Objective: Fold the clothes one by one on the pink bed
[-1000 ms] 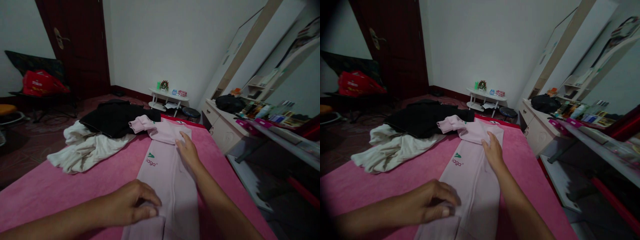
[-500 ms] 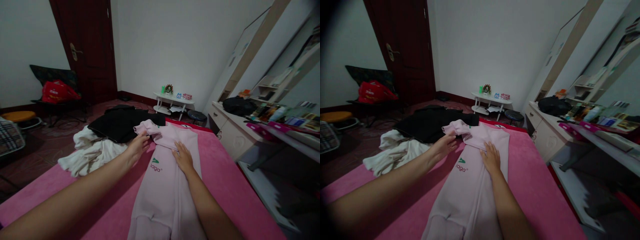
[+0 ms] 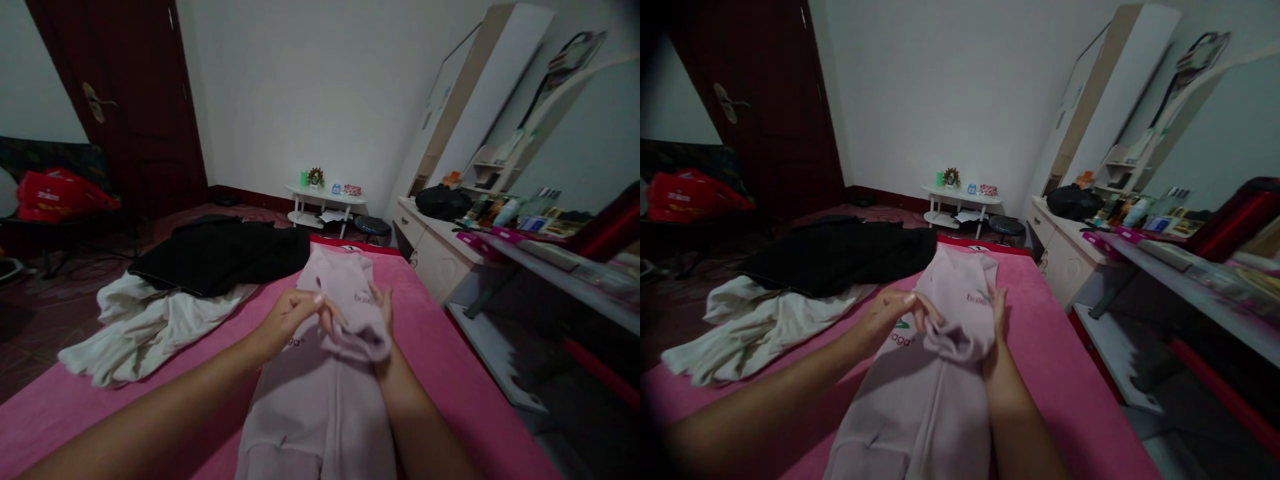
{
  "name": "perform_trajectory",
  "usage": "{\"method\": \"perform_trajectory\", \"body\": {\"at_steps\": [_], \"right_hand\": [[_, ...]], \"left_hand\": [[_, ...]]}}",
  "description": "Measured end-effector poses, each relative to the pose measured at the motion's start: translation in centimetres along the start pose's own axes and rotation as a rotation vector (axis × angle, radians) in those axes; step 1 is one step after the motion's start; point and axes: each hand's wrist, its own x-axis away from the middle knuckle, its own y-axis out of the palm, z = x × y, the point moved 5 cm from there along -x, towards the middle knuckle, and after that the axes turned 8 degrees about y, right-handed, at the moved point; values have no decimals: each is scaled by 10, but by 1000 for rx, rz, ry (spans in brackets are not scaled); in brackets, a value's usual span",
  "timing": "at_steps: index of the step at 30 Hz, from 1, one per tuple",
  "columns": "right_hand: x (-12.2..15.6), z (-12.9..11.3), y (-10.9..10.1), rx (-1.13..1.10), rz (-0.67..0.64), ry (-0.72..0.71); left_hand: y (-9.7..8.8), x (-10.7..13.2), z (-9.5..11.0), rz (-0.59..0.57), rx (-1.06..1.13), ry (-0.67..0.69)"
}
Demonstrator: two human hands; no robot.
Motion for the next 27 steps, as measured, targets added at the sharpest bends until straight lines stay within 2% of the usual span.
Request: {"method": "perform_trajectory", "body": {"at_steps": [2,5,9,11,15,17,23,25,27], "right_hand": [[-2,2,-4,-88,-4,80],[2,8,-2,-241,13,187],[9,8,7,-286,-10,157],[10,8,8,-276,-30,160],[9,11,6,-240,-40,220],[9,11,5,-239,-38,231],[13,11,8,-276,-44,258],[13,10,8,-289,-48,258],[13,9,7,-287,-37,249]], "left_hand": [[13,14,-6,-168,27,-96],[20,21,-17,-207,-129,-146],[29,15,-24,-215,-488,12],[37,17,-28,-302,-595,45],[55,32,-32,-558,-674,43],[60,39,-33,-616,-715,57],[69,41,-49,-605,-805,-15],[69,36,-44,-578,-731,-50],[66,31,-30,-522,-579,-134]]}}
